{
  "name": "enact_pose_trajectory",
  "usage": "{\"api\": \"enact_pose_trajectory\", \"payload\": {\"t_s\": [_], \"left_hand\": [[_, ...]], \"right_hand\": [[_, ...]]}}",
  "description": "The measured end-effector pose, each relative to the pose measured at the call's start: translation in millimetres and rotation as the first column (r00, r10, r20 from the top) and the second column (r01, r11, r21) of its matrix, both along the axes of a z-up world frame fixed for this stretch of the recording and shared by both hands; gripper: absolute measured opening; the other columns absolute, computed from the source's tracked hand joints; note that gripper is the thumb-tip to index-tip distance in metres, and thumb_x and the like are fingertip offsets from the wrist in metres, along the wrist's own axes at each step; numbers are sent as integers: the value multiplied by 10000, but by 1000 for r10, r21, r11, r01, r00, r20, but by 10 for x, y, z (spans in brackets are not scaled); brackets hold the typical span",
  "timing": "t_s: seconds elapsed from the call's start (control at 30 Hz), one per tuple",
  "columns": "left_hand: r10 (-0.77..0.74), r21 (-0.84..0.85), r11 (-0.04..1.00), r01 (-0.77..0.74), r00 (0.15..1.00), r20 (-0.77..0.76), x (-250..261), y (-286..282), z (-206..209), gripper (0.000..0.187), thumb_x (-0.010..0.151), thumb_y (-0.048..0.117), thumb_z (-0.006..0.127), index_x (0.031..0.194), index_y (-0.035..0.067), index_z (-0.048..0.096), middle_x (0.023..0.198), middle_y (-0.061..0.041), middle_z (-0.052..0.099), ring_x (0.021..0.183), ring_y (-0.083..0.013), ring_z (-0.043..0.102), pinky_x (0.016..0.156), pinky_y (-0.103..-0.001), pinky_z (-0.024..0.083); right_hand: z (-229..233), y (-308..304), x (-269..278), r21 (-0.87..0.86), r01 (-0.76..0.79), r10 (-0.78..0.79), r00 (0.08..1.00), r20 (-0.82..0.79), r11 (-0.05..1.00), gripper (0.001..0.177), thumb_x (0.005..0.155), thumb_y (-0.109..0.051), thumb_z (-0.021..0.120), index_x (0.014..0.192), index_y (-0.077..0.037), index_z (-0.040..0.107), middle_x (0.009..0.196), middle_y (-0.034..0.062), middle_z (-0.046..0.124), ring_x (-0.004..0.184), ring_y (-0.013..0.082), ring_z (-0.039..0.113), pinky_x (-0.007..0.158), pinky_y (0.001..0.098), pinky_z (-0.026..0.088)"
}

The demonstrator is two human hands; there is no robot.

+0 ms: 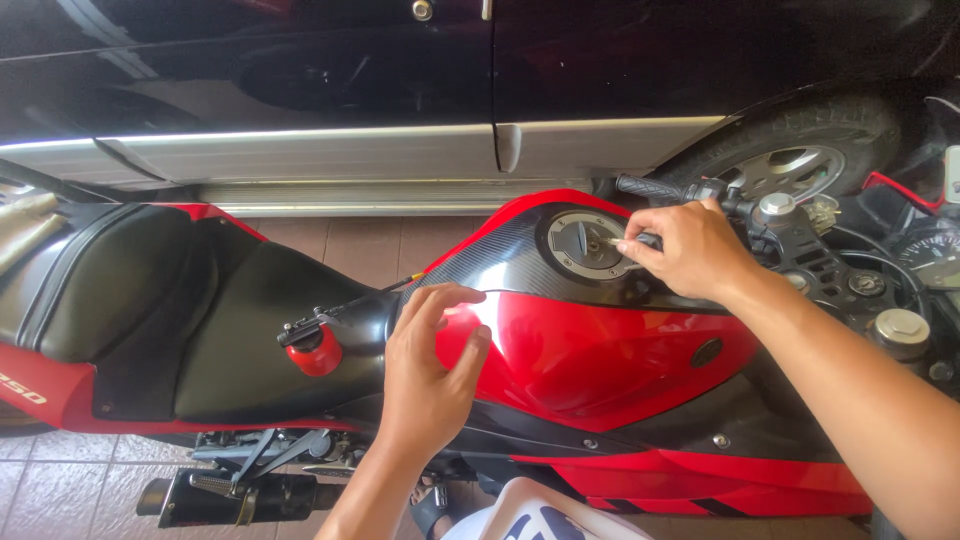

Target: Cleaning the motorcycle and opening the fuel tank cap to perform maintenance.

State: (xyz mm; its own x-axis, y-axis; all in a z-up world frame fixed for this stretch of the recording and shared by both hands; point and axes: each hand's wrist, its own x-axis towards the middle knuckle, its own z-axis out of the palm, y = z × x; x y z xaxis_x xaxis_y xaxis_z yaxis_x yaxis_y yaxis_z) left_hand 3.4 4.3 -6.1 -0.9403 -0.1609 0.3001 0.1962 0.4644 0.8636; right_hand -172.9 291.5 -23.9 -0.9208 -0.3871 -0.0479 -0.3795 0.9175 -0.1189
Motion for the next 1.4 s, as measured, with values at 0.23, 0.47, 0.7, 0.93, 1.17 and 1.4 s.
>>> {"api": "enact_pose_trajectory", "payload": {"t_s": [0.23,0.47,0.7,0.93,1.17,1.4], "left_hand": [[8,-4,1000,-8,1000,13,6,-17,18,265,844,97,709,1104,57,685,1153,-106,698,1113,-275,677,952,-406,530],[-4,-14,1000,4,1000,14,-17,-18,24,263,846,99,705,1105,57,686,1156,-106,698,1124,-280,673,950,-405,529],[-13,-7,1000,13,1000,11,-46,-8,55,262,846,102,703,1102,53,683,1153,-110,696,1109,-293,672,946,-397,529],[-36,-28,999,37,999,9,-75,20,26,268,842,103,700,1105,52,685,1158,-114,692,1127,-304,652,968,-401,503],[-160,-86,982,169,982,100,-209,115,6,321,830,121,709,1145,62,688,1196,-128,677,1195,-330,594,1015,-435,462],[-370,-403,835,375,924,92,-718,420,-280,634,840,297,697,1389,19,542,1456,-164,532,1377,-337,450,1119,-509,333]], "right_hand": [[0,-20,11,-72,48,-43,996,73,996,275,940,-423,653,974,-179,776,921,88,803,884,288,728,1131,490,363],[77,51,-79,-197,-65,79,995,62,978,284,884,-438,689,932,-176,787,903,74,808,907,269,708,1127,490,323],[382,-139,-218,38,-213,214,976,-46,976,315,844,-489,721,965,-211,808,800,80,660,949,282,618,1055,445,349],[631,-527,-338,245,-357,347,934,83,902,293,808,-456,763,977,-227,833,890,63,682,1000,323,567,1024,427,361],[649,-684,-425,294,-502,441,862,251,814,401,812,-455,737,1080,-162,797,915,68,744,969,219,651,1003,413,386],[650,-590,-437,383,-377,256,908,332,843,461,956,-529,540,933,-144,794,861,86,748,896,299,686,1027,424,404]]}}
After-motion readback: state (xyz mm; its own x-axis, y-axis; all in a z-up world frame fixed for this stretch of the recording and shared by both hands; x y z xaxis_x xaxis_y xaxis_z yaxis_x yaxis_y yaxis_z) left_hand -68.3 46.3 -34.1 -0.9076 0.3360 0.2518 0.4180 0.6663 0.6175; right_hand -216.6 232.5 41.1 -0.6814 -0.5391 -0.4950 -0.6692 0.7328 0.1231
